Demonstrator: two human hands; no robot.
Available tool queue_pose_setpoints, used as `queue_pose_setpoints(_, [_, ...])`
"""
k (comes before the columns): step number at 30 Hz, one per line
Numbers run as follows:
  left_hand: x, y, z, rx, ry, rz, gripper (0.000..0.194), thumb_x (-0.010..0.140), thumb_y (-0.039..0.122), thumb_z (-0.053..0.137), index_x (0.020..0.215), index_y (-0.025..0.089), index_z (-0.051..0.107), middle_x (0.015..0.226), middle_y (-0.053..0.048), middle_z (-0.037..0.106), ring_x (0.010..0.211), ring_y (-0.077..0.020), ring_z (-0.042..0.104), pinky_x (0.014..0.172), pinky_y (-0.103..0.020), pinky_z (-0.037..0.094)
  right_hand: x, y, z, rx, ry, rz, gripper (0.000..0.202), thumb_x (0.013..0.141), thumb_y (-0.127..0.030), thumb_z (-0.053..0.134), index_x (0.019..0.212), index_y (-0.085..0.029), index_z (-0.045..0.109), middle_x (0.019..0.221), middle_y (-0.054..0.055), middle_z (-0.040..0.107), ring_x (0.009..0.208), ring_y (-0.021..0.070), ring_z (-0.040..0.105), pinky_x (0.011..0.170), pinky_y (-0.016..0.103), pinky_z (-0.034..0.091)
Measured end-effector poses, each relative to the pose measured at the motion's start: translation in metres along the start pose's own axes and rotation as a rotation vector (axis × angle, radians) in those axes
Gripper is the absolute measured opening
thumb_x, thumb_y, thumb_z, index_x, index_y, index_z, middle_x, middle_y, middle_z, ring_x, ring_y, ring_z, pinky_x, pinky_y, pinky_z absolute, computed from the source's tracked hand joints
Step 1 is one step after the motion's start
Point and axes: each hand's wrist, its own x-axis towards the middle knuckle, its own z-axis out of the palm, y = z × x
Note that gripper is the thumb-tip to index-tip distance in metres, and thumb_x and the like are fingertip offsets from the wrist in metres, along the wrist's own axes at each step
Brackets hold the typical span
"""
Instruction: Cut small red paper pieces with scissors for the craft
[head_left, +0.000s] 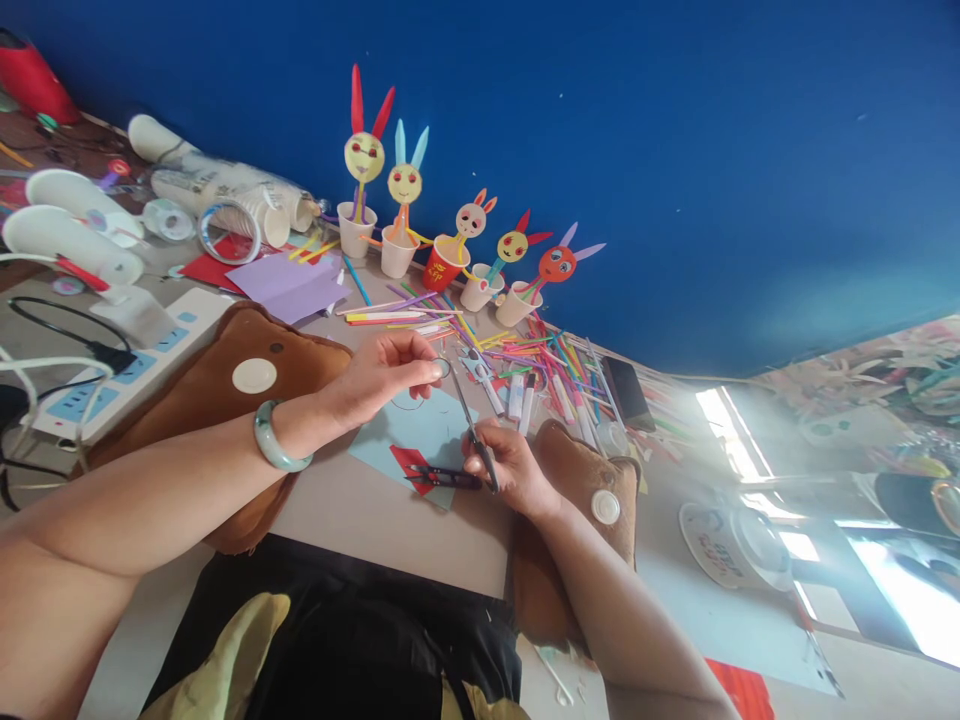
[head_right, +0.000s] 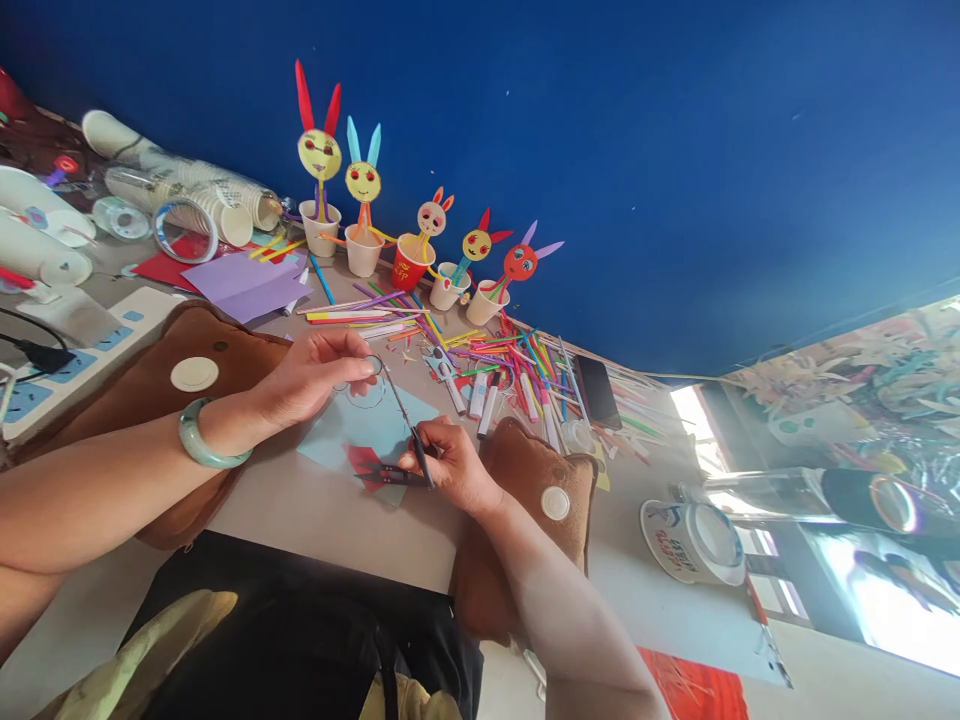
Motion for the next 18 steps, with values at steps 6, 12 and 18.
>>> queue_pose_setpoints(6, [0.0008, -0.0011, -0.0001, -0.016, 0.012, 0.018, 0.016, 0.074, 0.027, 0.073, 0.074, 0.017, 0.060, 0.060, 0.003, 0.061, 0.057, -0.0091, 0.057, 0.057, -0.023, 0.044, 0.0007, 0.0007, -0.0001, 0.002, 0.007, 0.006, 0.063, 0.071, -0.079, 0.060, 0.056, -0.019, 0.051, 0.056, 0.000, 0.046, 0.062, 0.0144, 0.040, 0.060, 0.029, 0.033])
queue_pose_setpoints(12, [0.0004, -0.0006, -0.0003, -0.005, -0.008, 0.003, 0.016, 0.074, 0.026, 0.072, 0.074, 0.016, 0.059, 0.060, 0.003, 0.060, 0.056, -0.0090, 0.056, 0.056, -0.023, 0.044, 0.0004, 0.0014, -0.0013, -0.008, 0.008, -0.017, 0.061, 0.074, -0.076, 0.060, 0.057, -0.018, 0.051, 0.058, 0.001, 0.051, 0.064, 0.0147, 0.041, 0.062, 0.029, 0.033])
queue_pose_setpoints(18, [-0.0007, 0.0042, 0.0036, 0.005, -0.039, -0.042, 0.013, 0.072, 0.023, 0.069, 0.072, 0.016, 0.058, 0.060, 0.003, 0.061, 0.055, -0.0089, 0.055, 0.057, -0.024, 0.044, -0.0006, -0.0017, -0.0016, 0.016, -0.023, -0.014, 0.059, 0.073, -0.074, 0.062, 0.056, -0.019, 0.050, 0.058, 0.000, 0.048, 0.062, 0.0139, 0.041, 0.061, 0.029, 0.034])
